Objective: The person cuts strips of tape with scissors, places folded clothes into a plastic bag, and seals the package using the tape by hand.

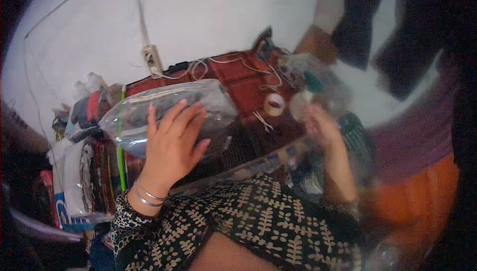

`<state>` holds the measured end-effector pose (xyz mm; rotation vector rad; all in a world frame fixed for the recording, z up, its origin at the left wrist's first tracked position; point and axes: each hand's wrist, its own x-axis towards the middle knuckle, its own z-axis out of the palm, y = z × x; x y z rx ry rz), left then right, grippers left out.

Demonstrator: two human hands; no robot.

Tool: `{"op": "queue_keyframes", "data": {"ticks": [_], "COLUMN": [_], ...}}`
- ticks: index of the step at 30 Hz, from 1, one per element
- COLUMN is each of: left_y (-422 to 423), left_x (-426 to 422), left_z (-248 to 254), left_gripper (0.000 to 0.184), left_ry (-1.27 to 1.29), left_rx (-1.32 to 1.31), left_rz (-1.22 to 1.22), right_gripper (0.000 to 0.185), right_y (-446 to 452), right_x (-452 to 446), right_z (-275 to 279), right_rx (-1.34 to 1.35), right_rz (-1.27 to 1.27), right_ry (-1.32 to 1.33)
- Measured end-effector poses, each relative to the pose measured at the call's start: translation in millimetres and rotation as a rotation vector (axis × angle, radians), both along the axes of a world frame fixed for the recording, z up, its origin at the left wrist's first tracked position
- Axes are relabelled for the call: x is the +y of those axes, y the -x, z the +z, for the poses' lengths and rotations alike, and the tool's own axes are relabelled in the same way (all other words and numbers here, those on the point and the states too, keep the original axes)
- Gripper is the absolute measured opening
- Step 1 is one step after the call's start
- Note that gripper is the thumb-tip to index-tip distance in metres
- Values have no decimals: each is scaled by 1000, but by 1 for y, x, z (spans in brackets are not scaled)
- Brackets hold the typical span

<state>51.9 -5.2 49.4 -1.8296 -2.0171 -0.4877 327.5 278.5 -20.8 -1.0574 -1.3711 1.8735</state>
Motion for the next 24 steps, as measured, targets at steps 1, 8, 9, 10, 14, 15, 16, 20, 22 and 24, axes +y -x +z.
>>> {"op": "queue_keyframes", "data": {"ticks": [1, 8, 9, 10, 14, 15, 16, 20, 22, 24], "left_y": [0, 5, 7, 9, 15, 14, 14, 19, 20, 22], "left_x": [2, 8, 7, 4, 1, 1, 1, -4, -8, -13], "left_z": [0, -9, -11, -12, -14, -13, -12, -11, -9, -9], "left_gripper": [58, 62, 62, 60, 56, 56, 55, 52, 52, 51], "left_ry": [11, 80, 86, 83, 47, 48, 22, 11, 10, 6], "left_rx": [-1, 168, 178, 197, 234, 241, 245, 255, 242, 226], "left_rz": [-38, 116, 105, 129, 135, 129, 137, 169, 185, 208], "right_gripper": [28, 33, 38, 43, 64, 70, 77, 47, 59, 46], "right_y": [-27, -107, -107, -107, -77, -74, -71, -60, -58, -61], "right_x": [8, 2, 1, 4, -23, -16, -10, 6, 10, 9], "right_z": [-25, -234, -262, -292, -274, -283, -289, -313, -323, -312], "right_rx": [-1, -799, -804, -797, -180, 23, 226, 355, 107, -67], "right_rz": [-38, -197, -158, -112, -435, -408, -379, -403, -496, -553], "right_ry": [11, -281, -283, -302, 393, 489, 582, 608, 163, 131]}}
